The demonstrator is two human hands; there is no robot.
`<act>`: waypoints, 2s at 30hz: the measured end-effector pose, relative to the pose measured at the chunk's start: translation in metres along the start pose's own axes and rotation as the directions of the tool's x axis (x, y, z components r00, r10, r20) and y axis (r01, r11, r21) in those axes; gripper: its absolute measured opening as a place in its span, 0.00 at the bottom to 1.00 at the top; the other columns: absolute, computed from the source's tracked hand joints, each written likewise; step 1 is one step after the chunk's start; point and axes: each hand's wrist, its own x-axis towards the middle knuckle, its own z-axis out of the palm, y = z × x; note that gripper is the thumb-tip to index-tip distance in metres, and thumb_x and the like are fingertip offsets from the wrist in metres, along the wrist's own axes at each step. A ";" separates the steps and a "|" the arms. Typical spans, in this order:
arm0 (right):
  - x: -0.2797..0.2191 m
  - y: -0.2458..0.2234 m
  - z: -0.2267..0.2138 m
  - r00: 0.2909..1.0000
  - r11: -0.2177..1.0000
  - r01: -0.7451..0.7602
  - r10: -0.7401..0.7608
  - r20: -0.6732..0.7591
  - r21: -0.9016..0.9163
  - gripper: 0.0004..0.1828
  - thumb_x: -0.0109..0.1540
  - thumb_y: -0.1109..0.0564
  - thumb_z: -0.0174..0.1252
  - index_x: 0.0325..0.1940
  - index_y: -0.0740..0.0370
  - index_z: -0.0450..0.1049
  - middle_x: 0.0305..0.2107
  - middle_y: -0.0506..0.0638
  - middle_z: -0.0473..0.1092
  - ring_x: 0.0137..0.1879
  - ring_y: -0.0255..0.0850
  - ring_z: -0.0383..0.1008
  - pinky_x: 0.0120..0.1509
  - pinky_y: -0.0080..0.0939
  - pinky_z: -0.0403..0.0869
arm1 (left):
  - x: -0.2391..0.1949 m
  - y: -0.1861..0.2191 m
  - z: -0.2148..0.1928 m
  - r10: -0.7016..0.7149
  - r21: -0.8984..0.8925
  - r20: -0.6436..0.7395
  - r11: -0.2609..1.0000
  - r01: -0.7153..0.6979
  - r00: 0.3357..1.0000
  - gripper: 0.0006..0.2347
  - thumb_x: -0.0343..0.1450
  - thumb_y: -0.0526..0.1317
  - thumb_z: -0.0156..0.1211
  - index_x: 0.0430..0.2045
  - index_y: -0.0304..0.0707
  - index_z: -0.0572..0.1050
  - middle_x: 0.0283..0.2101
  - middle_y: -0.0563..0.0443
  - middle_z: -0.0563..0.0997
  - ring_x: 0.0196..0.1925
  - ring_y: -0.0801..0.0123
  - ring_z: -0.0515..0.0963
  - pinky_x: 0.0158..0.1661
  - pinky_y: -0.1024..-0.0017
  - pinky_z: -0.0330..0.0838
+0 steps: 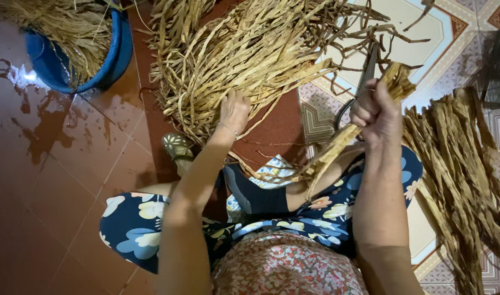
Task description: The person sits on a tiled floor and processes a large bundle of dried plant fibers. They separate strands by hand, use shears to cut the fibers into shorter lengths, and place the cut pieces into a pile on the floor. A blue bucket containing additional fibers is visible nearby.
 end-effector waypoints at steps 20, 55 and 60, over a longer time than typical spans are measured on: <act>0.018 0.024 0.017 0.964 0.971 -0.084 0.023 -0.264 -0.224 0.15 0.66 0.48 0.60 0.43 0.63 0.72 0.15 0.39 0.53 0.19 0.31 0.50 0.23 0.36 0.52 | 0.146 0.050 0.006 -0.363 -0.453 0.012 0.829 0.329 0.932 0.09 0.67 0.36 0.68 0.33 0.25 0.79 0.37 0.33 0.79 0.35 0.52 0.81 0.35 0.61 0.78; 0.031 0.030 0.004 0.979 0.991 0.130 -0.123 -0.164 0.035 0.13 0.63 0.56 0.66 0.48 0.60 0.72 0.34 0.53 0.77 0.34 0.35 0.74 0.34 0.36 0.73 | 0.011 0.120 -0.049 0.036 -0.895 0.347 0.311 0.320 0.937 0.06 0.71 0.38 0.63 0.32 0.33 0.79 0.16 0.63 0.70 0.18 0.86 0.61 0.20 0.79 0.53; 0.031 0.032 0.000 0.972 0.992 0.128 -0.120 -0.202 0.024 0.14 0.61 0.57 0.66 0.48 0.59 0.72 0.32 0.52 0.77 0.33 0.35 0.74 0.34 0.35 0.73 | 0.008 0.109 -0.042 0.044 -0.864 0.346 0.405 0.300 0.937 0.05 0.71 0.36 0.63 0.30 0.33 0.79 0.15 0.61 0.71 0.18 0.86 0.63 0.19 0.80 0.56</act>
